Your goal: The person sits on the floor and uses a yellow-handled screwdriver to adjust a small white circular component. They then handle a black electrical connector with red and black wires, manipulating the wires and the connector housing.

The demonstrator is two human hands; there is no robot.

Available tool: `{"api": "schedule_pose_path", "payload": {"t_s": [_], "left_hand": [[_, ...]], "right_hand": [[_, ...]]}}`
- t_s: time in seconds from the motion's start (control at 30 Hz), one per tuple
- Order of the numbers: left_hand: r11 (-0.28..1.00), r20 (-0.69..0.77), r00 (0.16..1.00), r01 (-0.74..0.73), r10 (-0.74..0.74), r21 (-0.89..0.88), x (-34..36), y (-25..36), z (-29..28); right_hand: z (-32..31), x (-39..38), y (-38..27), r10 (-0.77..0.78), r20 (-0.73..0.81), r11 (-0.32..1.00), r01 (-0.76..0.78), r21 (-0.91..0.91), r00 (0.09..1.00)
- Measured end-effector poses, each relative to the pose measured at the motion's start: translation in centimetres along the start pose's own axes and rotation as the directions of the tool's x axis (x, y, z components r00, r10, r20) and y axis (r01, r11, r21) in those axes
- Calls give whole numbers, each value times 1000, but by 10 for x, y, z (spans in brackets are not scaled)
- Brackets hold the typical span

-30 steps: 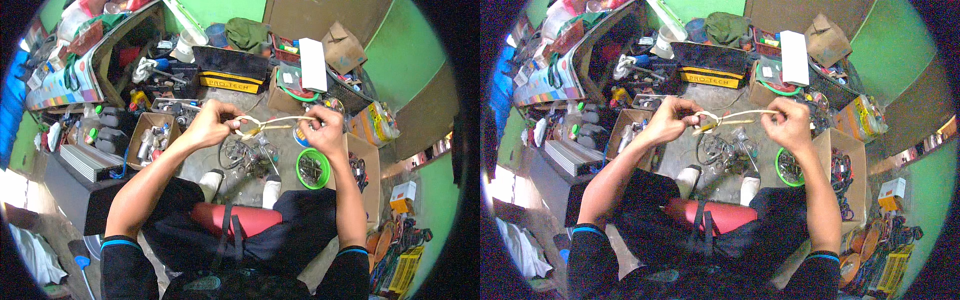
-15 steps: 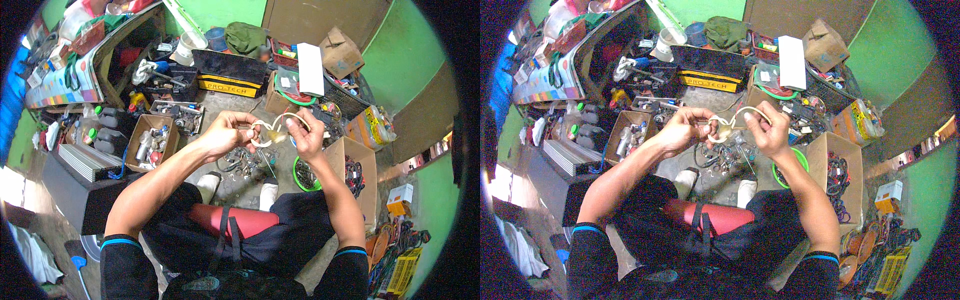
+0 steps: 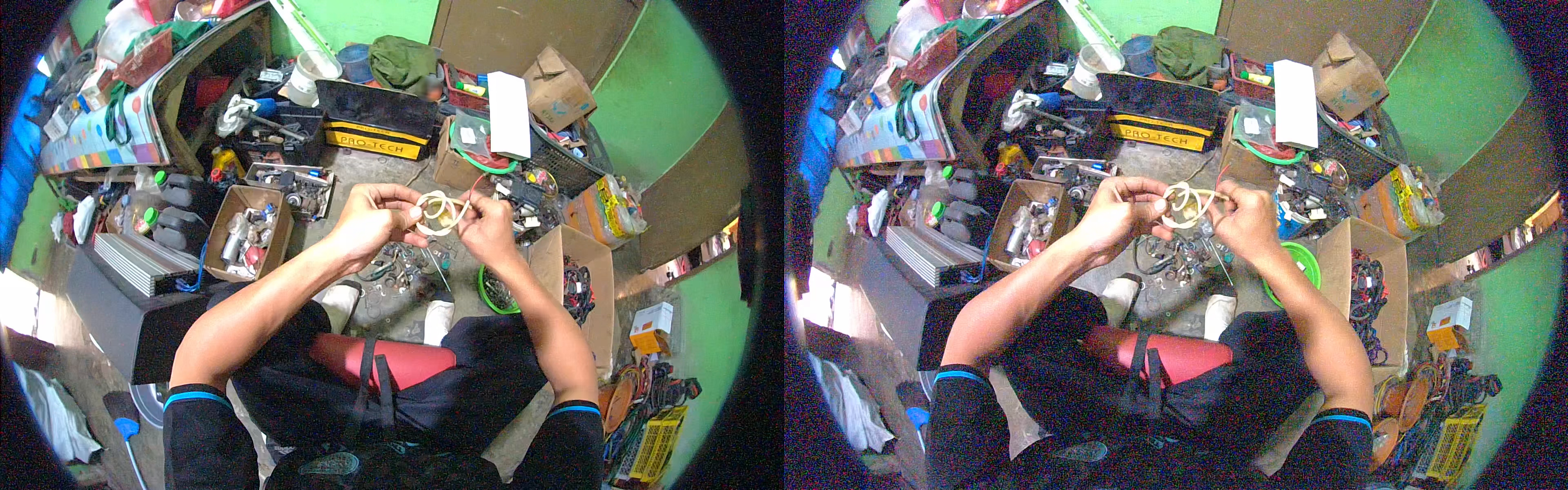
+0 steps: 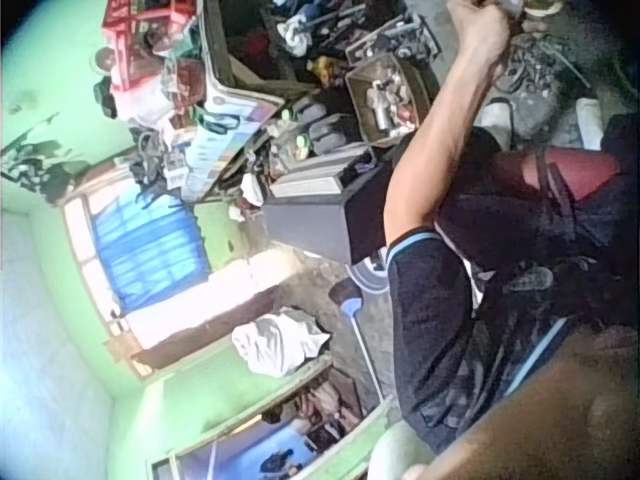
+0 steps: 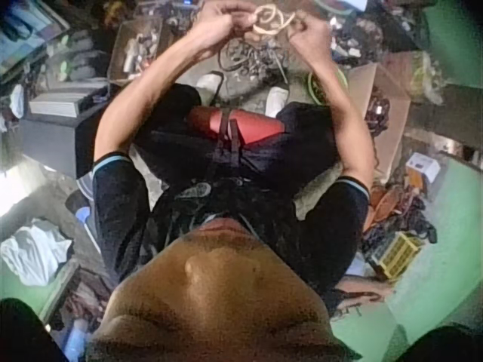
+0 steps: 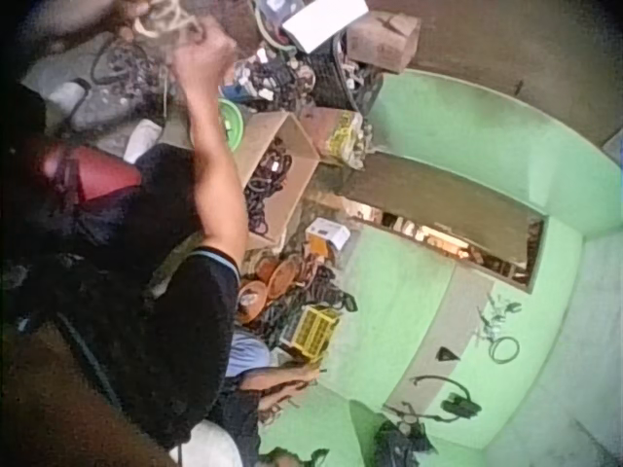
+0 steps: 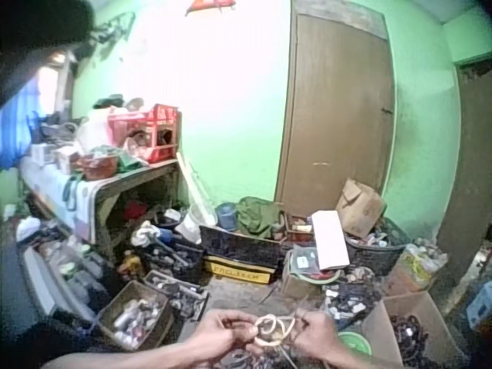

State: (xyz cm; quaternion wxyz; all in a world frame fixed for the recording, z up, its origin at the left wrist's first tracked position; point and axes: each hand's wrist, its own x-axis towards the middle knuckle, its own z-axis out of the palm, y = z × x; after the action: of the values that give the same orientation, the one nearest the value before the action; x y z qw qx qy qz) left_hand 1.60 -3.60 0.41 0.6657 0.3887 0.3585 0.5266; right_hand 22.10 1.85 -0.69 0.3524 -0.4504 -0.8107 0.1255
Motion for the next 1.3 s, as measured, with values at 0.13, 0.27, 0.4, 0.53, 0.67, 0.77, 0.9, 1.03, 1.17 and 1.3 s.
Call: {"api": "schedule_pose_path", "payload": {"t_s": [0.13, 0.27, 0.4, 0.53, 0.67, 0.77, 0.9, 1.03, 1.17, 1.3], "left_hand": [[995, 52, 998, -38, 33, 90, 1, 9, -4], [940, 12, 999, -36, 34, 339, 2, 25, -10], [800, 175, 979, -191, 109, 569, 7, 23, -22], [810, 163, 983, -167, 89, 562, 10, 22, -19], [832, 125, 987, -150, 98, 533, 11, 26, -22], [793, 115, 986, -165, 120, 586, 6, 23, -20], [421, 117, 963, -214, 244, 881, 2, 18, -6], [343, 123, 920, -260, 372, 903, 9, 10, -10], [585, 45, 941, -246, 336, 773, 13, 5, -11], [619, 82, 936, -290, 342, 730, 12, 3, -13]], "right_hand": [[-23, 15, 29, 151, -82, 930, -170, -327, 985], [-47, 17, 56, 151, 193, 981, -171, 91, 969], [-54, 12, 45, 99, 304, 875, -229, 428, 947], [-56, 16, 56, 197, 7, 901, -184, 393, 980], [-58, 20, 51, 206, -263, 940, -116, 320, 943], [-57, 19, 50, 126, -291, 967, -52, 249, 948], [-59, 16, 42, 93, -348, 964, 3, 266, 933], [-62, 17, 28, 113, -406, 963, 1, 271, 907], [-67, 16, 38, 22, -320, 978, 46, 202, 947], [-76, 15, 27, 225, 365, 788, -389, 477, 903]]}}
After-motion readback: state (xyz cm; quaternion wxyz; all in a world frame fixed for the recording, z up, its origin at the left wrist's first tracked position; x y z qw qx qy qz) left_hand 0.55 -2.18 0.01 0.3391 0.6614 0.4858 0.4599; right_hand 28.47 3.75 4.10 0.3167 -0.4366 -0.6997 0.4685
